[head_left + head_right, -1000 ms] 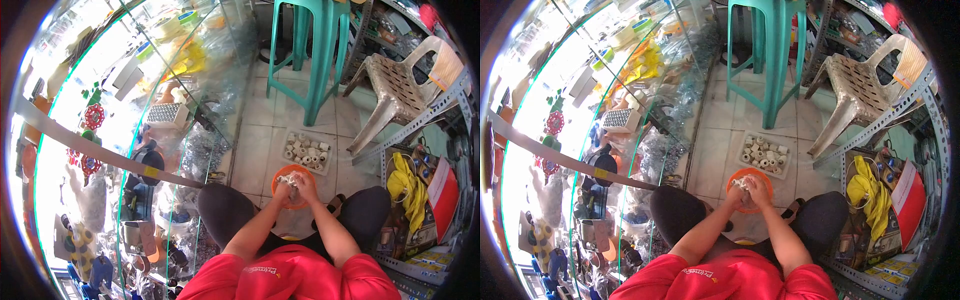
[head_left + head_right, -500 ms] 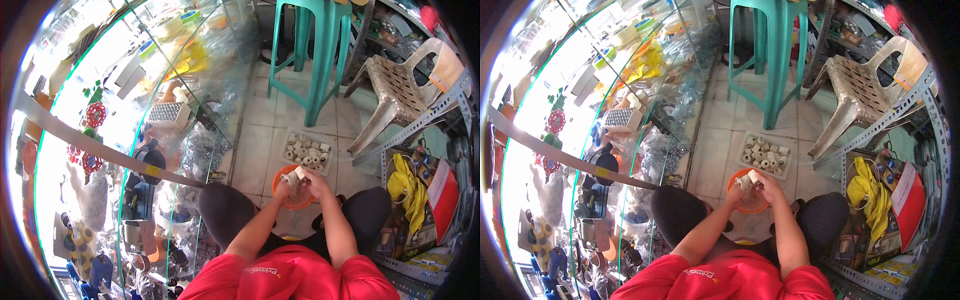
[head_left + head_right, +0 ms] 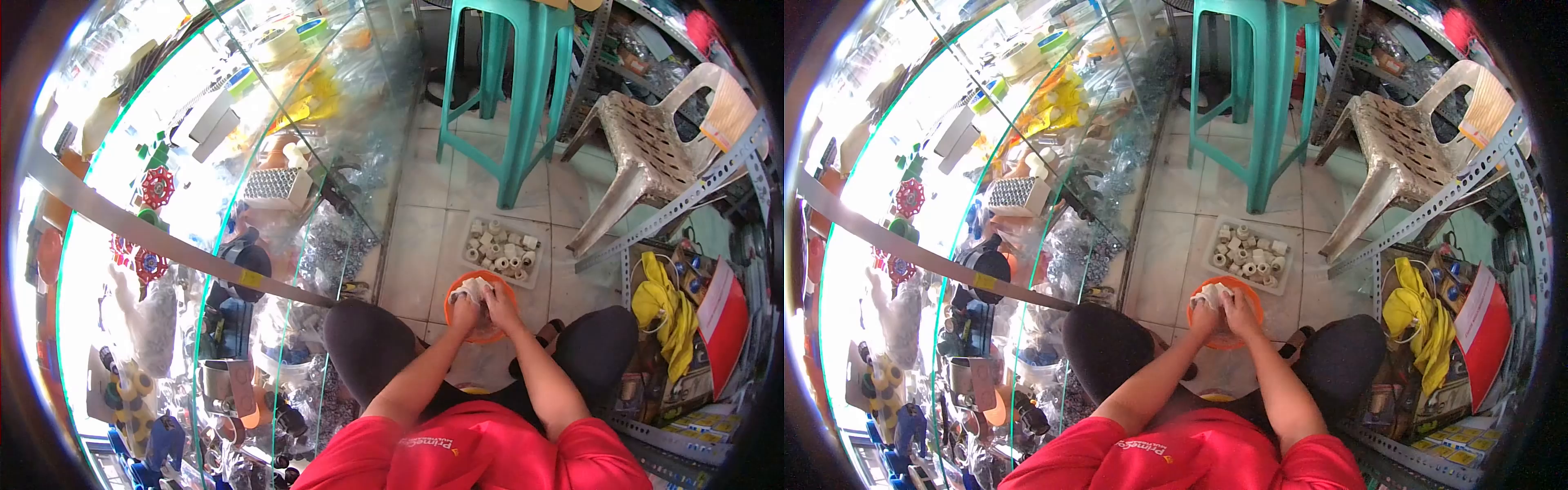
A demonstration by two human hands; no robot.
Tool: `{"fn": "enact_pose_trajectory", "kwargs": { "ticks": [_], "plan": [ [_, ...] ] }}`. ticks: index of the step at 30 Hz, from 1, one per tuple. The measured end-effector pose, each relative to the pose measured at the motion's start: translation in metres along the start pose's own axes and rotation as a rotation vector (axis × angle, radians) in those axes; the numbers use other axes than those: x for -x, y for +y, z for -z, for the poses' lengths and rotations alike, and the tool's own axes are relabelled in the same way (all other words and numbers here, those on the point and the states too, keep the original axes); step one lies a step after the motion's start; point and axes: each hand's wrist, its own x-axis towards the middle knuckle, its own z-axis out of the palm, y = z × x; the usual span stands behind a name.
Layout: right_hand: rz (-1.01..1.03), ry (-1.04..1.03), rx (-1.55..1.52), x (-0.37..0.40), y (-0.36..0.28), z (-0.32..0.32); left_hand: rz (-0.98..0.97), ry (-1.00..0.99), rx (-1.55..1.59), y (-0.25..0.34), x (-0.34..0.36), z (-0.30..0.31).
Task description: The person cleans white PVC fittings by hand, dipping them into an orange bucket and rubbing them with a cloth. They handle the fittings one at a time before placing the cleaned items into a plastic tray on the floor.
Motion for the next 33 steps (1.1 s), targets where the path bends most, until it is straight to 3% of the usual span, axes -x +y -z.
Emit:
{"fn": "enact_pose_trajectory", "kwargs": {
  "ticks": [3, 6, 7, 9, 10, 11, 13, 14, 16, 18, 20, 21, 23, 26, 29, 32, 33],
  "plan": [
    [-0.49, -0.22, -0.774, 0.006, -0.04, 0.024, -0.121, 0.014, 0.197, -0.029, -0.01, -0.007],
    [-0.569, -0.11, -0.845, -0.002, -0.031, 0.035, -0.251, -0.008, 0.555, -0.064, -0.021, -0.022],
    [-0.574, -0.052, -0.822, -0.005, -0.026, 0.035, -0.28, -0.013, 0.656, -0.05, -0.017, -0.013],
    [-0.583, 0.064, -0.773, -0.011, -0.017, 0.033, -0.088, -0.072, 0.681, 0.0, 0.001, 0.007],
    [-0.527, 0.006, -0.698, -0.012, -0.01, 0.037, 0.087, -0.117, 0.728, 0.032, 0.009, 0.019],
    [-0.26, 0.089, -0.46, -0.016, 0.005, 0.031, 0.264, -0.163, 0.77, 0.047, 0.012, 0.024],
    [0.266, 0.246, 0.03, -0.021, 0.02, 0.018, 0.11, -0.143, 0.544, 0.031, 0.007, 0.015],
    [0.085, 0.111, 0.083, -0.016, 0.015, 0.02, 0.035, -0.134, 0.432, 0.019, 0.005, 0.01],
    [-0.276, -0.155, 0.184, 0.005, -0.054, 0.035, -0.05, -0.104, 0.205, -0.039, -0.01, -0.005],
    [-0.006, -0.178, 0.164, 0.008, -0.023, 0.02, 0.036, -0.118, 0.284, -0.065, -0.017, -0.012],
    [0.162, -0.175, 0.121, 0.008, -0.012, 0.015, 0.298, -0.174, 0.663, -0.074, -0.021, -0.015],
    [0.104, -0.139, 0.113, 0.006, -0.007, 0.015, 0.176, -0.16, 0.621, -0.07, -0.022, -0.014],
    [-0.007, -0.061, 0.09, 0.001, 0.002, 0.012, 0.108, -0.138, 0.462, -0.061, -0.017, -0.015],
    [-0.746, -0.263, -0.453, -0.005, -0.003, 0.032, 0.093, -0.102, 0.137, 0.02, 0.01, 0.015],
    [-0.607, -0.17, -0.324, 0.0, -0.008, 0.022, 0.07, -0.131, 0.111, -0.028, -0.003, -0.004],
    [-0.161, -0.063, 0.061, -0.005, 0.048, -0.011, 0.179, -0.069, 0.124, -0.008, 0.005, 0.007],
    [-0.061, -0.073, 0.139, -0.003, 0.046, -0.013, 0.193, -0.039, 0.243, -0.037, -0.003, -0.005]
  ]
}}
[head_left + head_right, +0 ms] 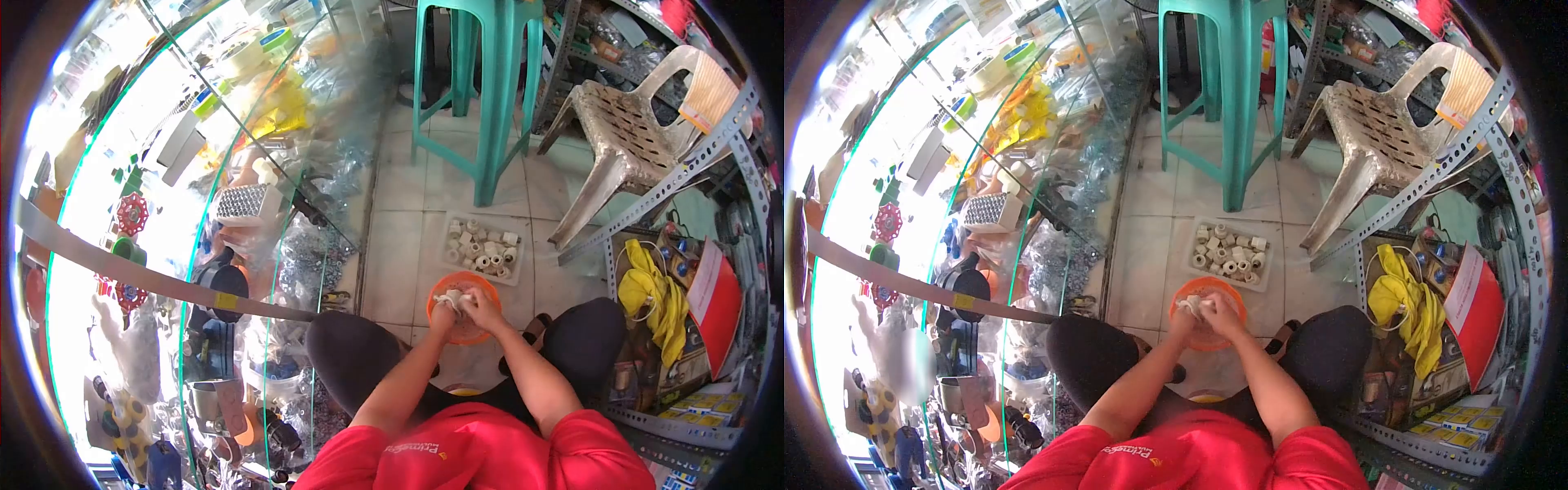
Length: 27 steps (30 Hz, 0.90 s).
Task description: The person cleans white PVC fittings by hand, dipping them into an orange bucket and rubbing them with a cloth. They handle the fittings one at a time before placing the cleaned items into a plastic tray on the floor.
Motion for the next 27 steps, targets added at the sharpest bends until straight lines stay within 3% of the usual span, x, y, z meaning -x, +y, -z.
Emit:
{"fn": "enact_pose_trajectory", "kwargs": {
  "ticks": [1, 3, 5, 8, 10, 13, 15, 18, 21, 24, 27],
  "plan": [
    [0.035, -0.081, 0.009, 0.012, -0.04, 0.018, 0.007, 0.02, 0.121, -0.055, -0.027, -0.008],
    [0.087, -0.166, 0.03, 0.022, -0.07, 0.034, 0.102, 0.043, 0.373, -0.069, -0.035, -0.015],
    [0.121, -0.175, 0.042, 0.023, -0.074, 0.036, 0.28, 0.051, 0.625, -0.023, -0.012, -0.009],
    [0.169, -0.284, 0.238, 0.02, -0.084, 0.039, 0.41, -0.198, 0.954, -0.055, -0.026, -0.01],
    [0.184, -0.29, 0.17, 0.01, -0.075, 0.041, 0.278, -0.211, 0.297, -0.037, -0.022, -0.009],
    [0.149, -0.345, 0.004, -0.019, -0.058, 0.052, 0.085, -0.107, 0.016, -0.045, -0.026, -0.015],
    [0.01, -0.285, -0.092, -0.035, -0.073, 0.073, 0.061, -0.039, 0.018, -0.036, -0.019, -0.018],
    [-0.198, 0.036, 0.184, -0.08, -0.054, 0.081, 0.055, 0.005, 0.085, -0.013, -0.007, -0.017],
    [-0.251, 0.148, 0.21, -0.117, -0.038, 0.082, 0.065, 0.005, 0.155, 0.005, 0.005, -0.017],
    [-0.266, 0.128, 0.159, -0.141, -0.031, 0.082, 0.05, -0.019, 0.246, 0.018, 0.01, -0.019],
    [-0.142, 0.28, 0.539, -0.155, -0.015, 0.059, 0.064, -0.073, 0.361, 0.027, 0.013, -0.02]
  ]
}}
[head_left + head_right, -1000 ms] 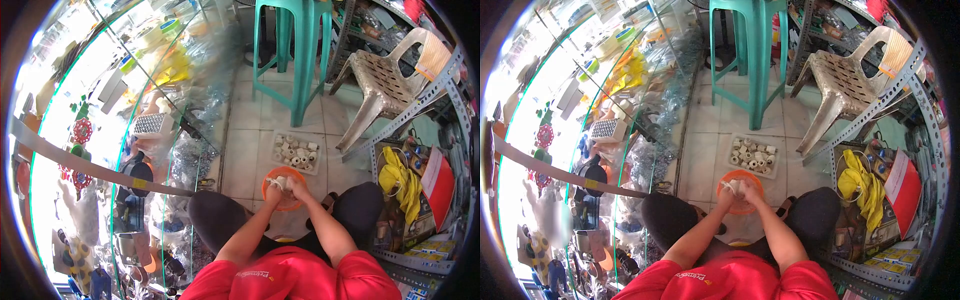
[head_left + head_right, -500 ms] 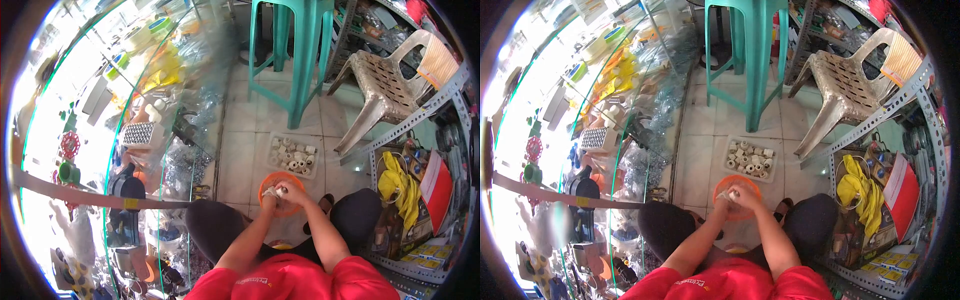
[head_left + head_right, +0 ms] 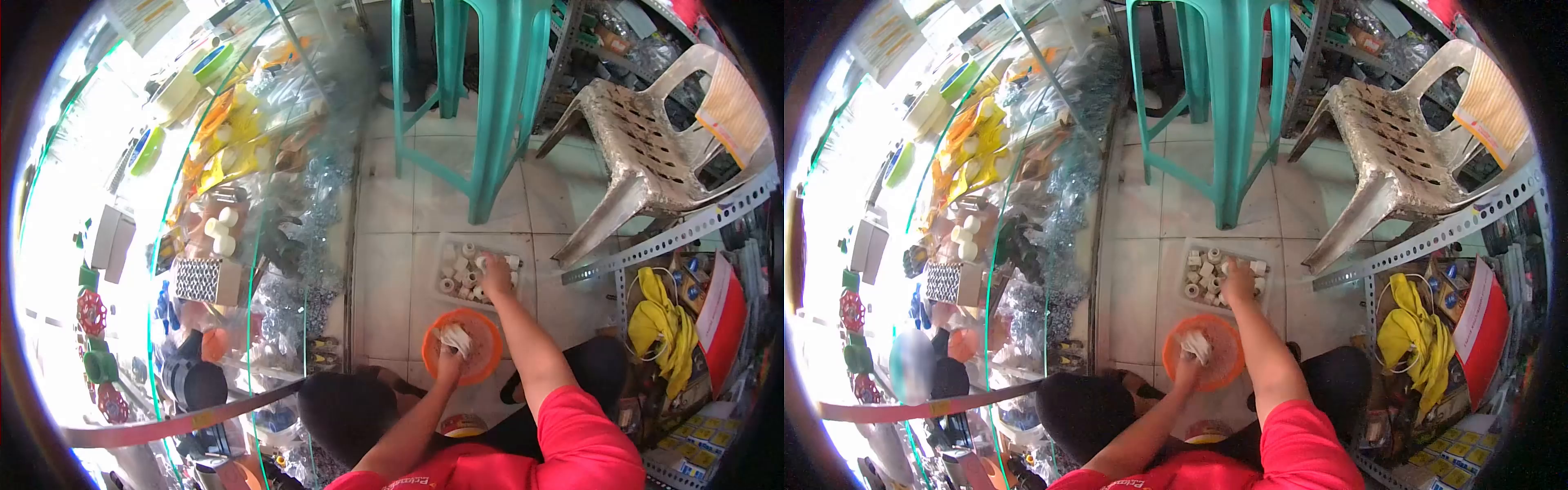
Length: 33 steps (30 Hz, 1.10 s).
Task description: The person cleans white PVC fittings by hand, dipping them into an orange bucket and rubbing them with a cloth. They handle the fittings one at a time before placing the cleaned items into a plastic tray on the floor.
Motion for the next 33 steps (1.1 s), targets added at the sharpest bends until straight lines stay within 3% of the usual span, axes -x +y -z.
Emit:
{"fn": "enact_pose_trajectory", "kwargs": {
  "ticks": [3, 5, 11, 16, 19, 20, 23, 24, 26, 28, 30, 32, 33],
  "plan": [
    [0.057, -0.143, 0.109, -0.001, -0.001, -0.017, 0.168, -0.018, 0.051, 0.001, 0.002, -0.001],
    [0.067, -0.123, 0.134, 0.001, -0.003, -0.021, 0.28, 0.009, 0.086, 0.002, 0.001, -0.002],
    [0.26, -0.067, 0.219, 0.008, 0.001, -0.028, 0.307, 0.182, 0.335, -0.011, -0.009, 0.004],
    [0.297, -0.058, 0.199, 0.011, 0.015, -0.021, 0.181, 0.22, 0.242, -0.01, -0.007, 0.006],
    [0.118, -0.086, -0.204, -0.002, 0.02, -0.016, 0.16, 0.249, 0.26, 0.034, 0.006, -0.006],
    [-0.095, -0.197, -0.484, 0.005, 0.002, 0.015, 0.159, 0.258, 0.275, 0.052, 0.01, -0.011],
    [-0.252, -0.861, -0.949, 0.002, 0.023, 0.027, -0.043, 0.321, 0.199, 0.032, 0.0, -0.004],
    [-0.257, -0.984, -1.038, 0.014, 0.011, 0.044, -0.028, 0.361, 0.122, 0.025, -0.004, 0.001],
    [-0.204, -1.211, -0.545, 0.029, -0.01, 0.059, 0.003, 0.437, -0.031, 0.015, -0.009, 0.01],
    [-0.178, -1.395, -0.028, 0.04, -0.022, 0.043, -0.094, 0.447, 0.114, 0.016, -0.01, 0.009],
    [0.147, -1.207, 0.025, 0.062, -0.011, -0.012, -0.153, 0.451, 0.164, 0.026, -0.01, 0.004],
    [-0.002, -1.151, -0.209, 0.092, -0.008, -0.035, -0.169, 0.449, 0.11, 0.049, -0.002, -0.002],
    [-0.315, -1.174, -0.471, 0.107, -0.009, -0.042, -0.158, 0.431, 0.179, 0.045, -0.003, 0.0]
  ]
}}
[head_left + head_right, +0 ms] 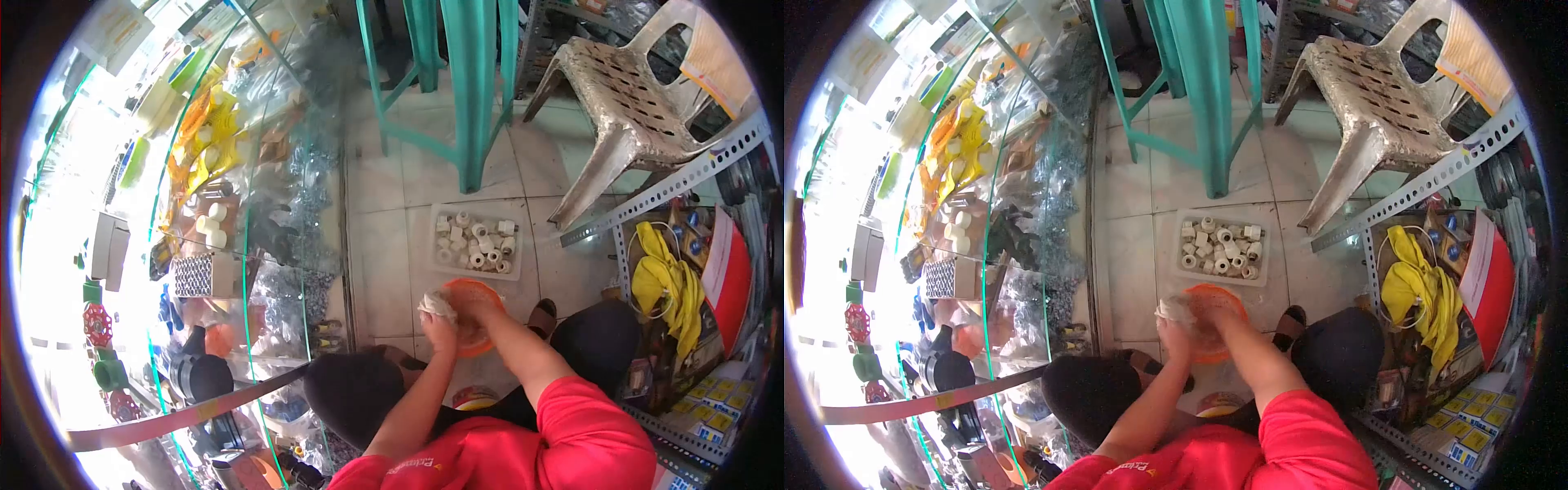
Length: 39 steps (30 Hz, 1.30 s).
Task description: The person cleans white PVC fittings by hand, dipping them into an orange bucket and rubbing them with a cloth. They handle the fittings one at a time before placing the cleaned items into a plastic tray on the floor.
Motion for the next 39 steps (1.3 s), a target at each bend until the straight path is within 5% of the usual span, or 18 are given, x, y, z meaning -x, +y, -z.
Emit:
{"fn": "enact_pose_trajectory", "kwargs": {
  "ticks": [1, 4, 7, 10, 15, 17, 20, 25, 28, 33, 35, 39],
  "plan": [
    [-0.113, -0.021, -0.369, 0.0, 0.009, -0.015, 0.027, -0.011, 0.066, -0.007, -0.002, 0.003],
    [0.208, 0.348, -0.101, -0.064, 0.07, -0.04, 0.049, -0.064, 0.169, 0.006, 0.001, -0.003],
    [0.005, 0.381, 0.574, -0.043, 0.054, -0.035, 0.026, -0.086, 0.055, -0.01, -0.005, 0.003],
    [0.198, 0.45, 0.348, -0.035, 0.044, -0.023, 0.052, -0.087, -0.151, -0.011, 0.0, 0.001],
    [-0.027, 0.082, 0.634, -0.006, -0.019, 0.028, -0.308, -0.315, -1.069, -0.095, -0.018, 0.032],
    [0.052, -0.103, 0.689, 0.014, -0.049, 0.051, -0.628, -0.392, -1.348, -0.101, -0.013, 0.041],
    [0.161, -0.228, 0.444, 0.001, -0.068, 0.079, -0.695, -0.638, -1.772, -0.109, -0.016, 0.043],
    [0.414, 0.539, 0.472, -0.014, -0.099, 0.121, 0.093, -0.468, -0.672, -0.115, -0.01, 0.036],
    [0.388, 0.926, 0.506, -0.038, -0.095, 0.131, 0.321, -0.316, -0.423, -0.105, -0.008, 0.03],
    [0.346, 0.984, 0.567, -0.055, -0.087, 0.135, 0.342, -0.311, -0.327, -0.113, -0.009, 0.033],
    [0.404, 1.013, 0.529, -0.064, -0.08, 0.136, 0.544, -0.212, -0.176, -0.085, -0.004, 0.022],
    [0.53, 0.864, 0.258, -0.065, -0.064, 0.15, 0.305, -0.208, -0.172, -0.16, -0.015, 0.048]
  ]
}}
